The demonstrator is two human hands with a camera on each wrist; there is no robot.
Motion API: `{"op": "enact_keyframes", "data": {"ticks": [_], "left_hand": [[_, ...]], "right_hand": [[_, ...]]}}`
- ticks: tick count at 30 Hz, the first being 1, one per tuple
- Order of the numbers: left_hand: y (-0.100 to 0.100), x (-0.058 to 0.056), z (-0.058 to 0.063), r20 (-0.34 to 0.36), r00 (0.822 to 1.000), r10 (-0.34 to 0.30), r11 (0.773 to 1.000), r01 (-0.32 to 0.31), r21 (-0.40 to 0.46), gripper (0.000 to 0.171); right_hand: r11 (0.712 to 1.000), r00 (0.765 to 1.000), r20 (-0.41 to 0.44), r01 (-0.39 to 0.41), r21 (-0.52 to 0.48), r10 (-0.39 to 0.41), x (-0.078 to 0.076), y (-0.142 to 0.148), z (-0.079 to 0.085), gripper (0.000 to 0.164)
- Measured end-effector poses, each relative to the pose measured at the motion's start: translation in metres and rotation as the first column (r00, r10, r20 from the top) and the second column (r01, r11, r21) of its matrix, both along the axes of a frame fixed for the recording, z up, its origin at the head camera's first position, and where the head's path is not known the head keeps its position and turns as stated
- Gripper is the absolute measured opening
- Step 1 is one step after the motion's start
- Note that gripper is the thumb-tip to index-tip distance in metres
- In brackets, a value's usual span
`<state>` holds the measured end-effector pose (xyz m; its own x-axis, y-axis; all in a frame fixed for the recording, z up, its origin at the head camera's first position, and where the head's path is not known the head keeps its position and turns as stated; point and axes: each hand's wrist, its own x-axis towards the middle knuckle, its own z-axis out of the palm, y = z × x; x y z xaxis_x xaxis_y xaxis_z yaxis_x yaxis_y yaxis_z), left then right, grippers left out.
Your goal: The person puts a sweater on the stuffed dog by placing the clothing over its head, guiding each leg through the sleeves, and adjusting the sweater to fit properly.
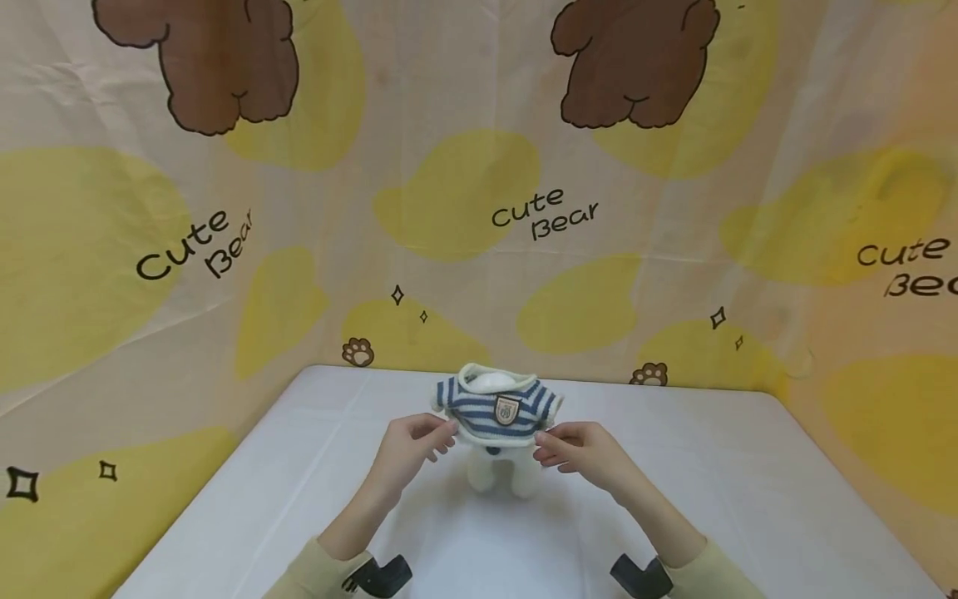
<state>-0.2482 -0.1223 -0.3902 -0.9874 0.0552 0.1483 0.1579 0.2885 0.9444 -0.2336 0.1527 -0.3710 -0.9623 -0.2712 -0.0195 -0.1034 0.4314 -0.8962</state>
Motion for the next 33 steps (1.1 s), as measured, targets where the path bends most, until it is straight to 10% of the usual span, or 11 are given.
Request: {"op": "enact_keyframes", "data": {"ticks": [17, 33], "left_hand": [[0.006, -0.007, -0.014, 0.107, 0.961, -0.256, 0.926, 0.212, 0.313, 0.022], [-0.008, -0.018, -0.034, 0.055, 0.950, -0.308, 0.939, 0.295, 0.176, 0.015]], "right_hand": [[0.985, 0.993, 0.075, 0.100, -0.137, -0.091, -0.001, -0.013, -0.010, 0.039], [1.000, 0.997, 0.071, 0.021, 0.002, -0.021, 0.000, -0.003, -0.023, 0.033]]}}
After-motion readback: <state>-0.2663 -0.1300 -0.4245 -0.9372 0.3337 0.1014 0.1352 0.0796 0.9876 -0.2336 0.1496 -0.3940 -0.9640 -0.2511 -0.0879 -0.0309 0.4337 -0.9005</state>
